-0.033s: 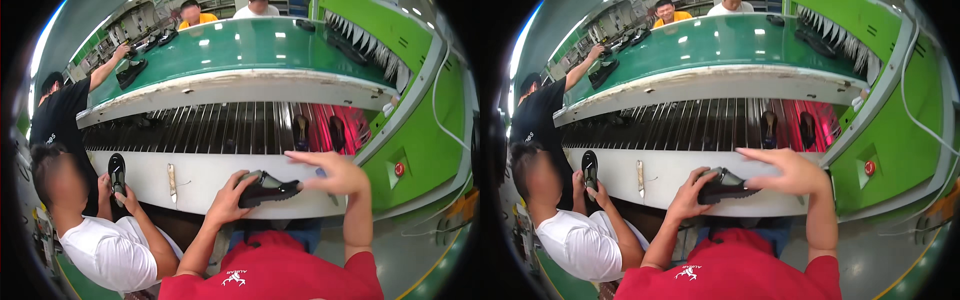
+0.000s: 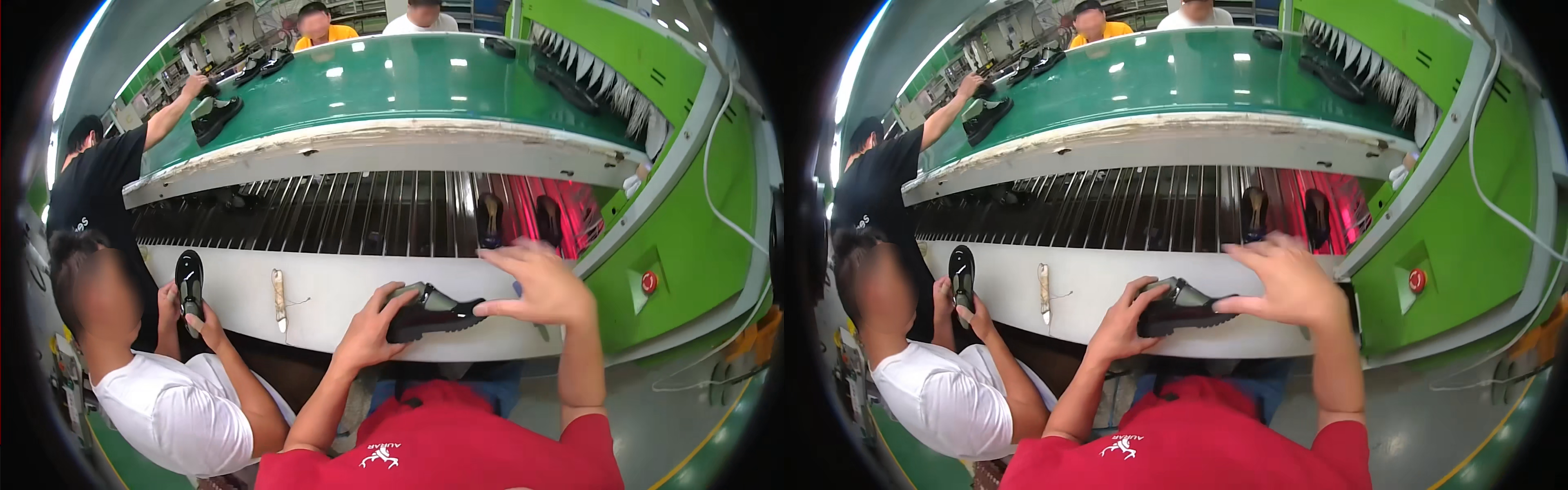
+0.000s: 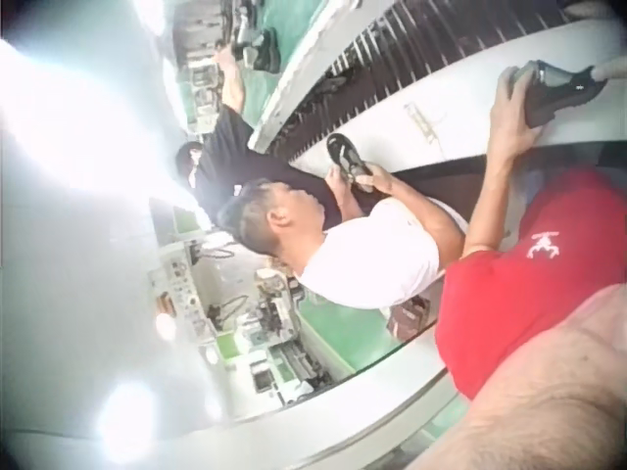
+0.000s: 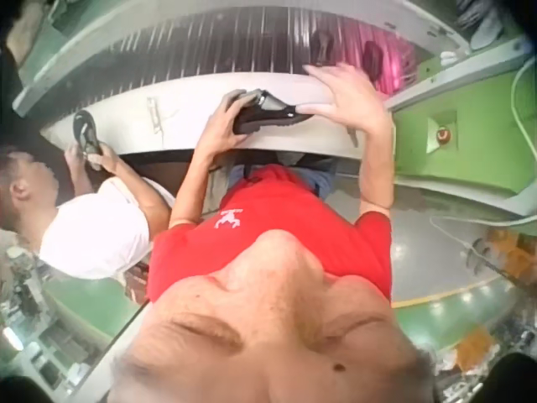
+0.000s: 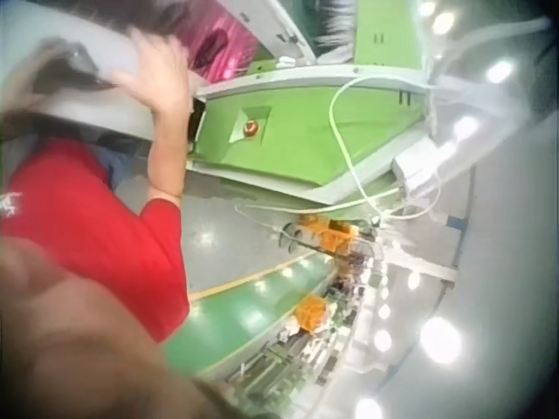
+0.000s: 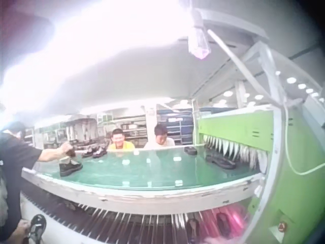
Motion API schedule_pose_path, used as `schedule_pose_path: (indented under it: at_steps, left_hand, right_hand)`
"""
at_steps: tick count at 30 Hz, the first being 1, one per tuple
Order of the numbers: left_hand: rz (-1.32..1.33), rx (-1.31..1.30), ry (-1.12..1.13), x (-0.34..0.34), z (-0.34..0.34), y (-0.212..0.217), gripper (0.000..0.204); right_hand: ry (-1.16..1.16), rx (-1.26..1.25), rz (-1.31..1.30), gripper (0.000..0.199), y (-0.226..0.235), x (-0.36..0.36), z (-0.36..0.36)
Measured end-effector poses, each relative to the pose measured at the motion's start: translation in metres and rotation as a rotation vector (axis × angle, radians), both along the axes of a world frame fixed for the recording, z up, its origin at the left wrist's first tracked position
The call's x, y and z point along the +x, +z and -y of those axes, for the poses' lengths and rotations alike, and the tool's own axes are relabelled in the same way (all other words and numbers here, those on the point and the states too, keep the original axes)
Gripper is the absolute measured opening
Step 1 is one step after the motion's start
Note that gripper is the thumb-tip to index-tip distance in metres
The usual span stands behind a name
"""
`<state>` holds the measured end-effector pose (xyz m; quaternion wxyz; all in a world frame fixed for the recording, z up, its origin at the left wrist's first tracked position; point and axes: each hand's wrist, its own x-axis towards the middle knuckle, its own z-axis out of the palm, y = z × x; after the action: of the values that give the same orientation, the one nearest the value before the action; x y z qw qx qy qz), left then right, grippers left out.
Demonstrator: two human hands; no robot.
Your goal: The person assembles sandals on a factory assembly line by picking up a sole and an upper, pressing them together, and placing the finished unit on the conveyor belt. The process is repeated for multiple units, with the person occasionally using a small blue tool to assist in the assembly.
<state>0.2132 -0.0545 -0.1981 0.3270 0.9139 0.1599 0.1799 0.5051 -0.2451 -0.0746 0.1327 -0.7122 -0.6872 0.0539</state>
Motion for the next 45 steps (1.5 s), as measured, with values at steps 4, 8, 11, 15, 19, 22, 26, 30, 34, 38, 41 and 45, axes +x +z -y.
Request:
schedule_pose_path:
  at_steps: [4, 8, 11, 15, 19, 22, 26, 30, 34, 38, 41, 45]
  left_hand:
    - [0.009, 0.009, 0.028, 0.000, -0.002, -0.002, 0.101]
    - [0.064, 0.011, 0.026, 0.005, -0.001, -0.010, 0.103]
    - [0.098, 0.009, 0.060, 0.007, -0.001, -0.018, 0.105]
    - [0.195, -0.012, 0.119, 0.005, -0.003, -0.026, 0.098]
    - [0.284, -0.067, 0.103, 0.014, -0.003, -0.038, 0.089]
    - [0.337, -0.081, 0.140, 0.015, -0.005, -0.047, 0.087]
    - [0.293, -0.158, 0.166, 0.007, -0.004, -0.047, 0.082]
    - [0.290, -0.144, 0.155, 0.011, -0.008, -0.051, 0.082]
    - [0.304, -0.143, 0.166, 0.013, -0.004, -0.055, 0.085]
    - [0.327, -0.116, 0.170, 0.014, -0.006, -0.056, 0.084]
    - [0.362, -0.098, 0.168, 0.017, -0.005, -0.055, 0.083]
    - [0.382, -0.118, 0.170, 0.019, -0.005, -0.062, 0.084]
  right_hand:
    - [0.029, 0.439, -0.582, 0.072, 0.001, -0.012, -0.017]
    - [0.122, 0.281, -0.261, 0.077, -0.072, -0.041, -0.021]
    - [0.189, 0.248, -0.260, 0.073, -0.094, -0.053, -0.026]
    - [0.225, 0.246, -0.335, 0.066, -0.070, -0.061, -0.037]
    - [0.171, 0.179, -0.261, 0.065, -0.101, -0.052, -0.024]
    - [0.147, 0.238, -0.229, 0.068, -0.101, -0.070, -0.020]
    - [0.545, 0.239, -0.355, 0.056, -0.018, -0.123, -0.006]
    - [0.475, 0.122, -0.002, 0.049, 0.023, -0.154, 0.032]
    - [0.270, 0.131, 0.070, 0.051, 0.015, -0.137, 0.035]
    - [0.185, 0.245, -0.055, 0.064, -0.030, -0.093, -0.010]
    - [0.148, 0.320, -0.122, 0.055, -0.107, -0.053, -0.035]
    - [0.102, 0.527, -0.178, 0.037, -0.154, -0.062, -0.043]
